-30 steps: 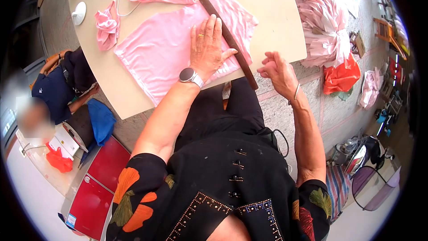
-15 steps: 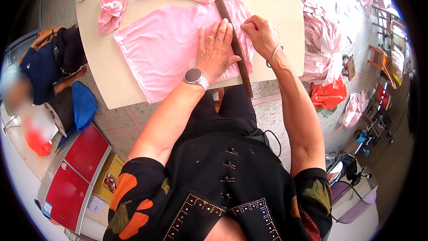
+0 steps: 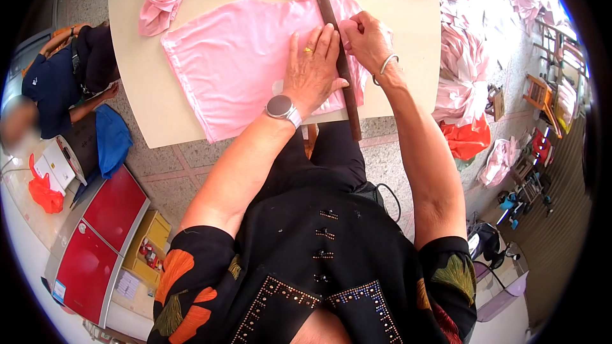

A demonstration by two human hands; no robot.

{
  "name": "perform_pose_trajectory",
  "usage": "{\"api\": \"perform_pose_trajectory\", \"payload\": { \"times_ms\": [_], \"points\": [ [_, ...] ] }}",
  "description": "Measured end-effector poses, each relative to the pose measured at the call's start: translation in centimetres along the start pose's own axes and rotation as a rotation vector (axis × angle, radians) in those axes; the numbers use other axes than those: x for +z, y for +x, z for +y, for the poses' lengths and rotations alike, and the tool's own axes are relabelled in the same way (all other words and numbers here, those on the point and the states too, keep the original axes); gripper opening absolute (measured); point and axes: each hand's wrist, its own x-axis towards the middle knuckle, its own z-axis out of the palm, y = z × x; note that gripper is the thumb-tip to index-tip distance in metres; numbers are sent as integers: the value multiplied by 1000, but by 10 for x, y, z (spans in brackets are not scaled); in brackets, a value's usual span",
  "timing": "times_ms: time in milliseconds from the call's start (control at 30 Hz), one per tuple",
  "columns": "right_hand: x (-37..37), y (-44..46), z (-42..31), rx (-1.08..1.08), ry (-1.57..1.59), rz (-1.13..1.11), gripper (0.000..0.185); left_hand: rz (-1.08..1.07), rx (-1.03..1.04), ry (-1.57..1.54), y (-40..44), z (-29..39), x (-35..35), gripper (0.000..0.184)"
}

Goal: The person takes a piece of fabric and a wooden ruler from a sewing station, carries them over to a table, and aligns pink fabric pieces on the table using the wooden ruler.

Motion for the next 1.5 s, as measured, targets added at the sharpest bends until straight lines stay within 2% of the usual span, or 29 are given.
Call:
{"api": "perform_pose_trajectory", "payload": {
  "times_ms": [167, 467, 533, 633, 733, 933, 1067, 1167, 1500],
  "points": [
    [-4, -7, -13, 101, 122, -32, 30, -4, 2, 12, 0, 0, 1, 100],
    [-6, -53, 29, -53, -24, -51, 23, 4, 2, 3, -1, 0, 3, 102],
    [-13, -64, 29, -35, -69, -101, 22, 7, 6, 3, -1, -1, 3, 102],
    [-14, -57, 24, -96, -74, -51, 23, 22, 15, -8, -1, -1, 3, 102],
    [-1, -38, 22, -83, 29, 4, 23, 24, 18, -6, 0, -1, 3, 103],
    [-9, -77, 34, -106, -112, -33, 23, 13, 16, 8, -1, -1, 4, 103],
    [-14, -94, 39, -29, -81, -82, 24, 2, 14, 21, 0, -1, 3, 102],
    [-11, -94, 32, -63, -82, -4, 23, 1, 21, 24, -1, 0, 4, 102],
    [-23, -132, 36, -13, -156, -65, 17, 3, 29, 27, 0, -1, 4, 102]
  ]
}}
